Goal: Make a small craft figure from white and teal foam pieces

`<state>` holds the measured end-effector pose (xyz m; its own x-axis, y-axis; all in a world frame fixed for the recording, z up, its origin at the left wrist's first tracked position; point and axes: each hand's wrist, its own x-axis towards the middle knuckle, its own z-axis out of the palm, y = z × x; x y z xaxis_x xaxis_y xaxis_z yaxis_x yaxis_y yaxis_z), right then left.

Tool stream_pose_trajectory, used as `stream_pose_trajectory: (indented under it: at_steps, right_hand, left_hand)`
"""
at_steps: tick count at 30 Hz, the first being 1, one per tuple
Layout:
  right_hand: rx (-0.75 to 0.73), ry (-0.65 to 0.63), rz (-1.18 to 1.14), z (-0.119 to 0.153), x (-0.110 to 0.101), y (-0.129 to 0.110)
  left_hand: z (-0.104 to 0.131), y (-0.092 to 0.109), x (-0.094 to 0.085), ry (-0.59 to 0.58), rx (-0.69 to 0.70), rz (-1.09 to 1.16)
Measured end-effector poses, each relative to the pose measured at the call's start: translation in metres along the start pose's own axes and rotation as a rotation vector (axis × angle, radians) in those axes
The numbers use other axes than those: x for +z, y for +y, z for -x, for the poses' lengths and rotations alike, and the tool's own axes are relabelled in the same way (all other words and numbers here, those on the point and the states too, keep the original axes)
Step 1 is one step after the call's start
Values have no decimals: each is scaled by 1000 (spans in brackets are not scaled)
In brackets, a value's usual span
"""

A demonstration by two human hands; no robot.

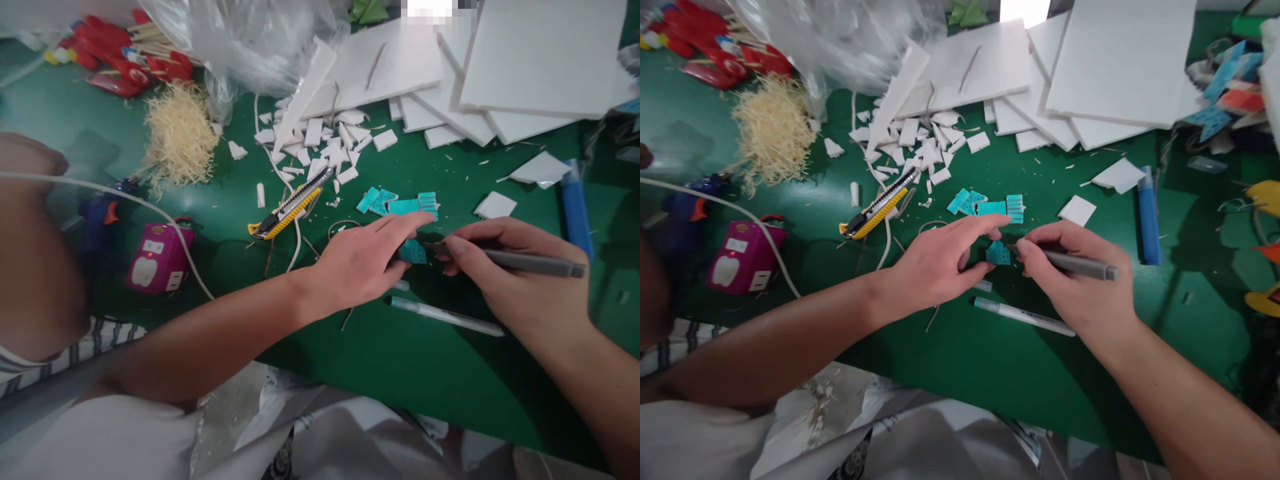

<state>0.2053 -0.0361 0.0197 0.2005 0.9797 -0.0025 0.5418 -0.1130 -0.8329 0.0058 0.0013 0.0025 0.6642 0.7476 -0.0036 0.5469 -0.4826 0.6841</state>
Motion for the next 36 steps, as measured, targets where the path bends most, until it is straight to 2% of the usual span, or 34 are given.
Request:
stream_pose_trajectory:
  at_steps: [24,36]
  right_hand:
    - [33,24,-48,3,0,3]
    - [24,-6,-37,1,3,3]
  left_hand:
    - [0,0,1,1,-24,36]
    - [0,0,1,0,-23,41]
